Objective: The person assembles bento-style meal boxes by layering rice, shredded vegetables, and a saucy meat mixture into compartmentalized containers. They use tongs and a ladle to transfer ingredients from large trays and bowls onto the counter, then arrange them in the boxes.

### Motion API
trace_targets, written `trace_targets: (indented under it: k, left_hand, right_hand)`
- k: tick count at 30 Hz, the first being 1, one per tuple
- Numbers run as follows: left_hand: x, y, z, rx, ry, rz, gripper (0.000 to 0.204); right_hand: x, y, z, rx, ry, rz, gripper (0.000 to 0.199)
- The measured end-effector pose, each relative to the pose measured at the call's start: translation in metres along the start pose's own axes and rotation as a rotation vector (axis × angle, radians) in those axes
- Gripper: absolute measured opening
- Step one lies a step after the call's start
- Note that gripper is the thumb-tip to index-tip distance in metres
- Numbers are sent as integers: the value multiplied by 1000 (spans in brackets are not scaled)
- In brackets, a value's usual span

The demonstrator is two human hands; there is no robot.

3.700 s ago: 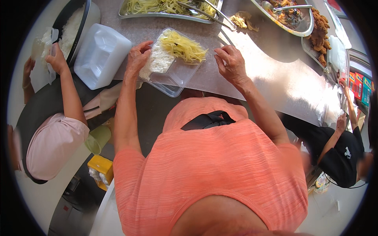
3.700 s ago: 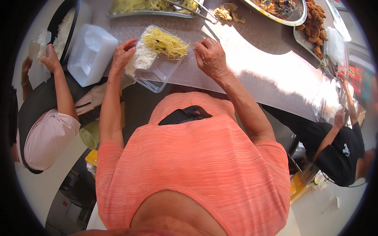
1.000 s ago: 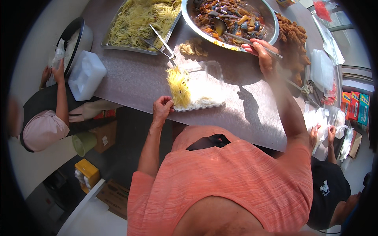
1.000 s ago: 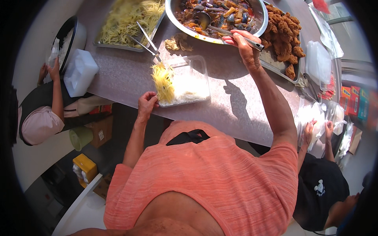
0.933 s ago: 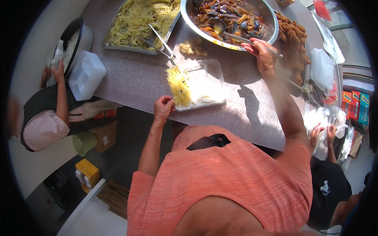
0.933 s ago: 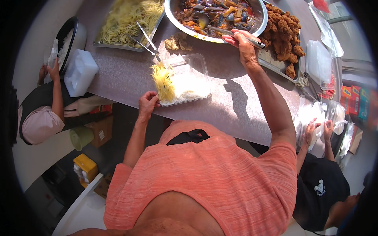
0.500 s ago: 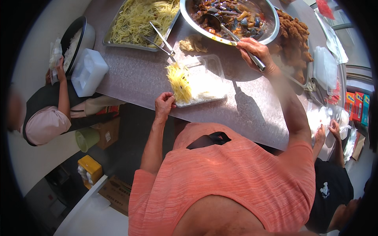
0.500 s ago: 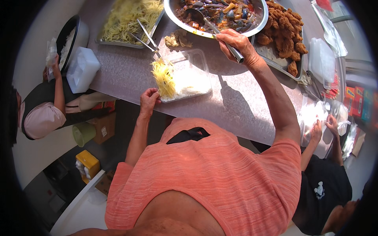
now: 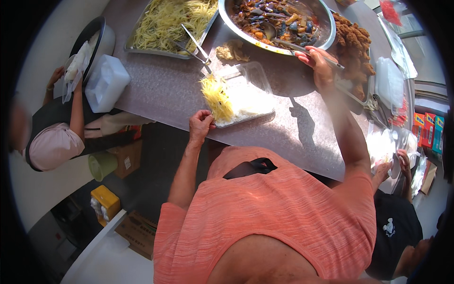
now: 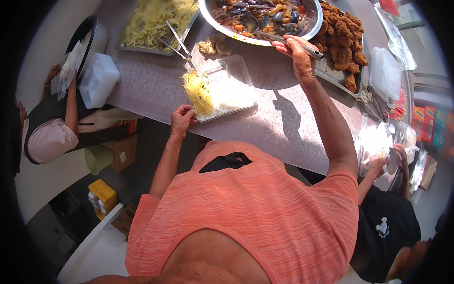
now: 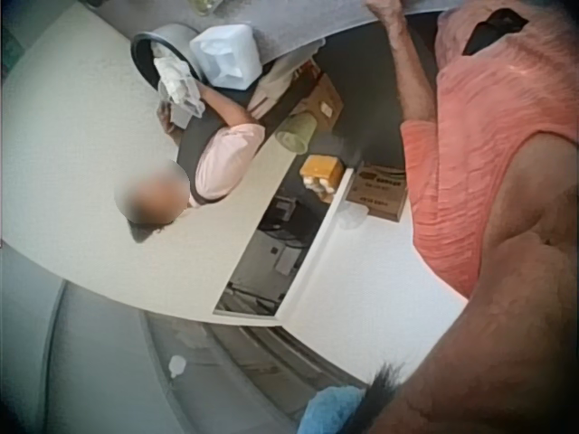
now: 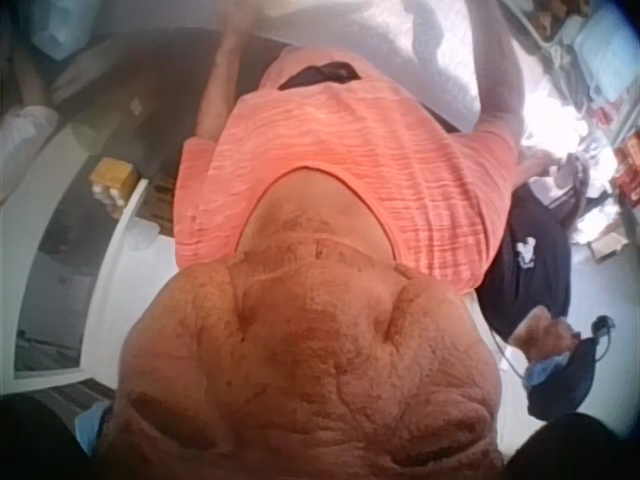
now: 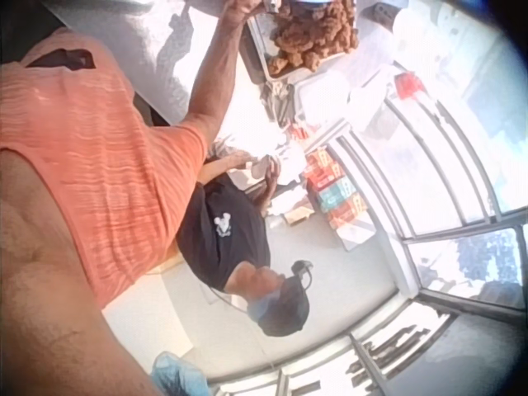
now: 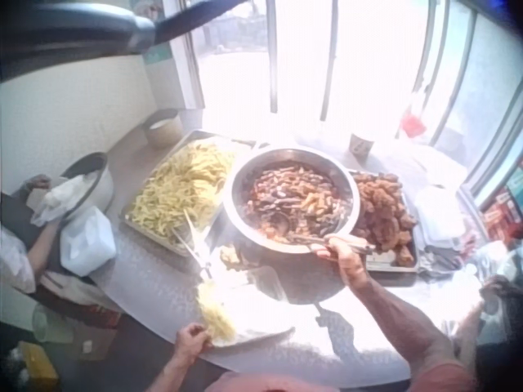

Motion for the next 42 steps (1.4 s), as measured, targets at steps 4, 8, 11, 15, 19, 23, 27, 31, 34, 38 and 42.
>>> trace_targets:
  k: [4,8,11,15,19,23,27,31,34,38,42]
  left_hand:
    - [-2,-3,3,-3,24,-8,11]
    - [6,3,6,-17,35,-25,15]
    - [21,6,7,-11,37,-38,16]
    - [32,1,16,33,47,-87,12]
    - [35,1,19,18,32,-82,10]
    - [30,5,9,-1,11,-18,9]
    - [19,8,2,-72,3,86,8]
    - [10,10,-1,-125,-1,133,9]
    - [6,12,0,-121,8,121,9]
    - [1,15,2,-133,11,123,10]
    - [-6,18,-1,-159,9,112,10]
  right_hand:
    - [13,-8,12,183,-134,23,23]
    - [23,-13,18,285,-178,46,23]
    - [25,-15,15,298,-153,55,23]
    - [26,-11,7,286,-117,78,23]
    - [19,-14,-8,214,-66,80,23]
    - [9,-13,-15,165,-3,85,23]
    - [-8,-9,-21,204,6,71,23]
    - [-35,-8,-30,236,-2,-7,23]
    - [-59,-9,-33,188,-41,4,23]
    - [-97,-18,-35,67,-90,11,25]
    - [-121,-31,-17,-16,-7,-56,22]
Point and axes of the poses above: each hand's wrist, its own x-axis towards the middle knuckle, its own y-axis out of the back of the hand, z = x × y, the point moved 5 cm from there along x, towards the middle knuckle, and after that the axes turned 12 degrees about -y, right-handed, at the moved point
